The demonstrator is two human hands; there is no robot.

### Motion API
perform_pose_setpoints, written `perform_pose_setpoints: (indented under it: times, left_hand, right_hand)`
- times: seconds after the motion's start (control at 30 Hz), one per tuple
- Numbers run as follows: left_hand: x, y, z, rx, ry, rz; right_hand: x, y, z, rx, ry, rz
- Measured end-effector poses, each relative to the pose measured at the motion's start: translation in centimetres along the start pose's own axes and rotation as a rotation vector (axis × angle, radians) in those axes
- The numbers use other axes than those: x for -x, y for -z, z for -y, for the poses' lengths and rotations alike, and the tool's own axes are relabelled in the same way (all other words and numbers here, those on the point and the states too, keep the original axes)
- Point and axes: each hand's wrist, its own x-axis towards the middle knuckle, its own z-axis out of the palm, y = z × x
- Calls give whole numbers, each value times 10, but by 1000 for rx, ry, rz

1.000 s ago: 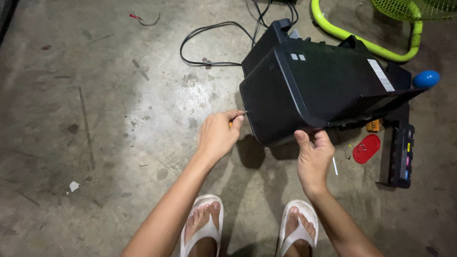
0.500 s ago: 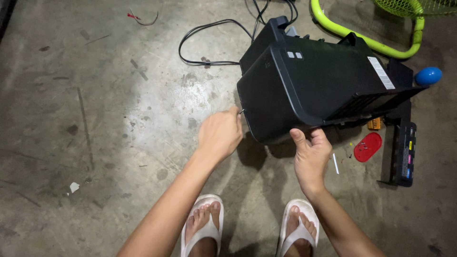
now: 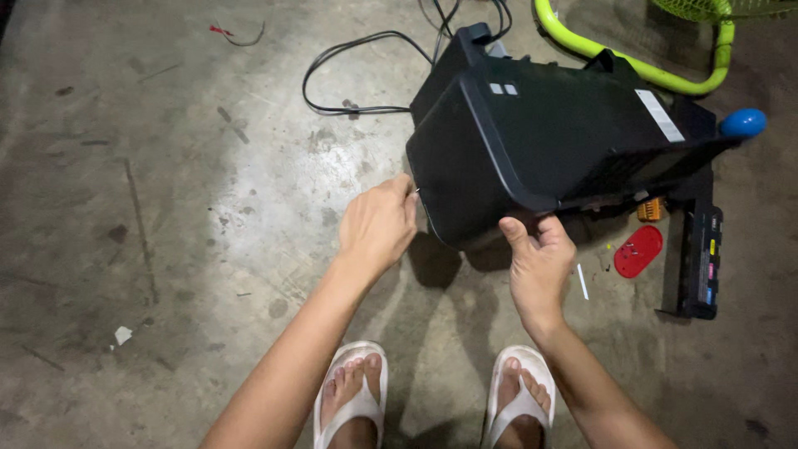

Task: The person uses a screwdriver to remove and reattach screws on the side and back of a black Epson printer. They rotate the printer to access different screw locations and continue tightening screws throughout the clip.

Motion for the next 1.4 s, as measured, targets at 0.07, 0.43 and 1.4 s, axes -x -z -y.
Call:
perform_pose_setpoints:
  times: [0.07, 0.43, 1.4]
  left_hand:
    - [4, -3, 0, -71, -66, -9]
    - [0, -4, 4, 29, 181, 80]
    - [-50, -60, 149, 907, 719, 294]
  right_hand:
    - [0, -1, 1, 18, -8, -7]
    - [-1, -9, -3, -124, -48, 59]
    - [-20, -121, -40, 75, -78, -83]
